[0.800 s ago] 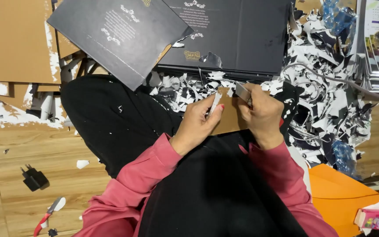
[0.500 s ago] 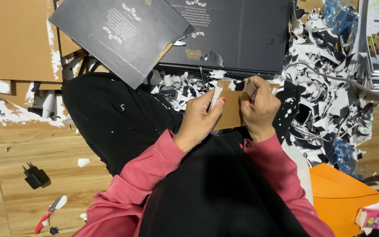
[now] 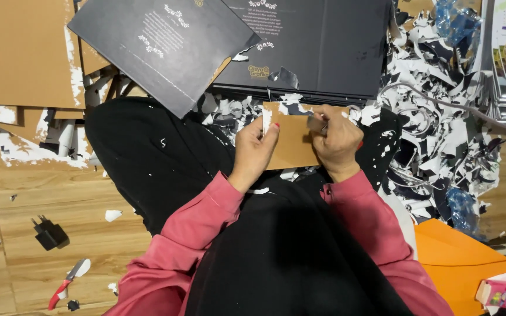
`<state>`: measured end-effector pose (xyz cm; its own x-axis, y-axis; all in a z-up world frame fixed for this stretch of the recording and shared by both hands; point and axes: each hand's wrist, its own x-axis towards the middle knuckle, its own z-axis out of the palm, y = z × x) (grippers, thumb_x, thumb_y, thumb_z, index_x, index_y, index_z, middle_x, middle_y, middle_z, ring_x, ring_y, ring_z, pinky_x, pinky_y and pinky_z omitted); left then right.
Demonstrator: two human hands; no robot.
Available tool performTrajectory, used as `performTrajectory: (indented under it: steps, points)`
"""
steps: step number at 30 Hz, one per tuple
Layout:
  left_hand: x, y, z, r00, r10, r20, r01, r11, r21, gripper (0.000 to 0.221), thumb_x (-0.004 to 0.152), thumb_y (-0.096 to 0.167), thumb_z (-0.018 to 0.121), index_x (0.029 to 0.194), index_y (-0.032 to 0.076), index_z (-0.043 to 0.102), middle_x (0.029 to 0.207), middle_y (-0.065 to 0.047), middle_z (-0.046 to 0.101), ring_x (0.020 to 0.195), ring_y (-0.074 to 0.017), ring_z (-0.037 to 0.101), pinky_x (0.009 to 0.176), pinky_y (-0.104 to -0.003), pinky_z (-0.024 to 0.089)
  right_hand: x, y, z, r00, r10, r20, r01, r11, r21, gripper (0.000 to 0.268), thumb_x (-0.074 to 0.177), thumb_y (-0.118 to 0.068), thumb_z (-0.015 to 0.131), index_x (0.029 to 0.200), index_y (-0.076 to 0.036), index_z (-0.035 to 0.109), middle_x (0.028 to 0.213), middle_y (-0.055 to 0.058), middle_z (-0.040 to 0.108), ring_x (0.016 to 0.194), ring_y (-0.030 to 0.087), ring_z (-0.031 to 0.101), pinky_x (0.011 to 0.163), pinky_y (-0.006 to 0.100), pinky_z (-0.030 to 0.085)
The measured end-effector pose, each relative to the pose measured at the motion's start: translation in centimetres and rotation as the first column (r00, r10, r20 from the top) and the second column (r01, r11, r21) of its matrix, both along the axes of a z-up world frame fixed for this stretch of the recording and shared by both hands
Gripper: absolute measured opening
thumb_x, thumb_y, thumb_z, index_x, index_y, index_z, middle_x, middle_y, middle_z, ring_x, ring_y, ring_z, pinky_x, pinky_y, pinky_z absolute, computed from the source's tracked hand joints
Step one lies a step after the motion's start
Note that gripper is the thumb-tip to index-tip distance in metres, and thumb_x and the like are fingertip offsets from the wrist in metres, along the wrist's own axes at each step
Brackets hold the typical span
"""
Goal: Using a utility knife to cut and peel layers of paper from cardboard sheets.
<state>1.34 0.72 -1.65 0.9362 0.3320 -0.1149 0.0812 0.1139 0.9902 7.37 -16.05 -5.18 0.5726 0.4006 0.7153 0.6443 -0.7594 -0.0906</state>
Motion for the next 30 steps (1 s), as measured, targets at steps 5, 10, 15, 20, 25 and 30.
performTrajectory:
  steps: [5,10,15,20,25,30]
  points:
    - [-0.7,1.5,-0.5,0.998,0.019,0.062,-0.017,0.999,-0.033,0.019,0.085,0.012,0.057,0.066,0.009,0.053,0.05,0.005,0.045,0.054,-0.0036,0.039,0.049,-0.017,0.033,-0.3,-0.7,2.1,0.973,0.005,-0.231,0.027,0.991,0.133,0.007,0.089,-0.014,0.063,0.085,-0.008,0.063,0.055,0.002,0.052,0.046,0.022,0.053,0.048,0.029,0.045]
    - [-0.7,4.9,1.8,0.986,0.083,0.146,-0.089,0.995,0.034,0.021,0.087,0.014,0.058,0.068,0.01,0.051,0.057,0.005,0.042,0.061,-0.0051,0.037,0.055,-0.019,0.034,-0.8,-0.8,4.7,0.959,0.005,-0.283,0.069,0.966,0.251,0.018,0.09,-0.006,0.059,0.108,-0.003,0.06,0.066,0.017,0.059,0.054,0.035,0.058,0.05,0.035,0.045]
    - [-1.0,6.3,3.2,0.972,0.142,0.189,-0.105,0.976,-0.193,0.015,0.09,0.011,0.054,0.105,0.006,0.055,0.078,0.002,0.06,0.07,-0.0014,0.051,0.069,-0.02,0.048,-1.4,-0.9,5.9,0.84,0.113,-0.53,0.115,0.919,0.377,0.023,0.091,-0.006,0.06,0.113,0.0,0.059,0.057,0.014,0.054,0.047,0.021,0.049,0.045,0.03,0.038]
    - [-1.6,6.3,0.2,0.973,0.143,0.181,-0.098,0.966,-0.24,0.024,0.089,0.007,0.056,0.111,0.006,0.048,0.093,-0.002,0.063,0.083,-0.0042,0.055,0.079,-0.025,0.049,-2.1,-1.1,5.6,0.725,0.253,-0.641,0.203,0.811,0.549,0.013,0.093,-0.008,0.054,0.099,-0.002,0.064,0.055,0.002,0.051,0.044,0.005,0.041,0.042,0.02,0.037]
    - [-1.8,6.1,1.3,0.968,0.142,0.207,-0.09,0.966,-0.241,0.023,0.087,0.006,0.058,0.106,0.007,0.044,0.09,0.0,0.061,0.08,-0.0037,0.057,0.076,-0.023,0.05,-2.5,-1.6,4.7,0.664,0.39,-0.637,0.264,0.676,0.689,0.022,0.095,-0.018,0.049,0.099,-0.002,0.062,0.049,0.002,0.044,0.039,0.005,0.035,0.036,0.017,0.033]
    - [-1.7,7.3,4.1,0.926,0.016,0.378,0.008,0.998,-0.062,0.015,0.079,-0.001,0.065,0.088,0.002,0.053,0.09,-0.014,0.065,0.096,-0.0231,0.062,0.086,-0.034,0.048,-3.2,-0.7,6.5,0.702,0.325,-0.634,0.18,0.78,0.6,0.01,0.083,-0.002,0.068,0.093,-0.004,0.066,0.074,0.006,0.061,0.069,0.011,0.053,0.067,0.025,0.045]
